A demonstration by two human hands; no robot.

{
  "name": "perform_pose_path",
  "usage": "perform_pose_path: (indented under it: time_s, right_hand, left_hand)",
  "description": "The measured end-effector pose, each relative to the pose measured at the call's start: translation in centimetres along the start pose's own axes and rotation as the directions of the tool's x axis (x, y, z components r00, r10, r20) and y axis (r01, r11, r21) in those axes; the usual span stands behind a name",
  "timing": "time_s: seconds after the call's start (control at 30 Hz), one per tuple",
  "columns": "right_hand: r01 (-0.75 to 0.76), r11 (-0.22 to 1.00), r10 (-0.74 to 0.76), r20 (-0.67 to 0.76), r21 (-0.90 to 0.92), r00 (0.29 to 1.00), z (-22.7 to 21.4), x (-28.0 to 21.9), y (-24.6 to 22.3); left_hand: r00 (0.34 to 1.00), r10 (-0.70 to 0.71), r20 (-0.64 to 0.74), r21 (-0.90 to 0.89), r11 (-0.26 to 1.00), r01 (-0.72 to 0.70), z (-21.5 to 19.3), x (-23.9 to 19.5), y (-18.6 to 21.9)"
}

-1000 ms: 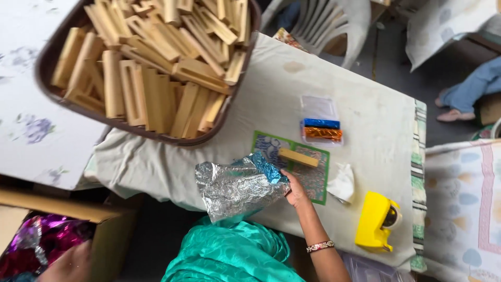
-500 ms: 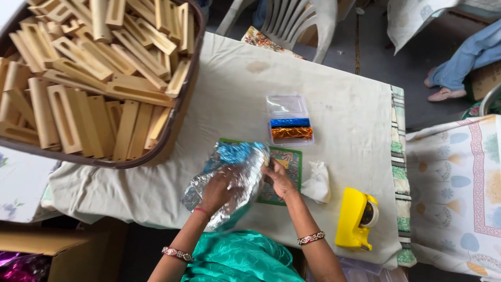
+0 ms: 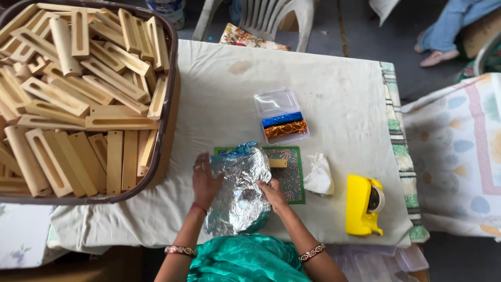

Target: The person takes sheets of colored metallic foil from a cardboard box, wraps them around wooden blocks on the table, and places the wrapped blocks into a plastic container. They then pick up unwrapped wooden blocks, wipe them with a white cloth, and arrange them on the work mat.

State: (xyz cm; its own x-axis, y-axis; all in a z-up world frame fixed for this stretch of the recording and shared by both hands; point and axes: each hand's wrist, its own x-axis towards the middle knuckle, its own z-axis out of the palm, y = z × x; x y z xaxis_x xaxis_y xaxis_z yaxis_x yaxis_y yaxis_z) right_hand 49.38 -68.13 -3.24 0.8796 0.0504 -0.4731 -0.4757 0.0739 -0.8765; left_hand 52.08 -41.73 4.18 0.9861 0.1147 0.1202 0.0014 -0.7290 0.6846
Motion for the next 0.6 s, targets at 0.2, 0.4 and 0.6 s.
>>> perform_pose_path:
  time_s: [0.2,0.4,0.6]
  right_hand:
    - [-0.209,0.976,0.209,0.011,0.055,0.978,-1.1,-1.0,-1.8]
    - [0.043,0.978,-0.059,-0.074,-0.205,0.996,-5.7,-0.5,4.1]
    - [0.021,0.773,-0.073,-0.056,-0.634,0.996,-8.1,-2.6,5.5]
  left_hand:
    - [0.987,0.150,0.056,-0.074,0.987,-0.146,1.9,3.1,-4.5]
    - [0.959,-0.218,0.180,-0.263,0.929,0.260,3.5,5.0,-9.1]
    - [0.950,-0.225,0.219,-0.348,0.891,0.291,5.1,4.0,-8.2]
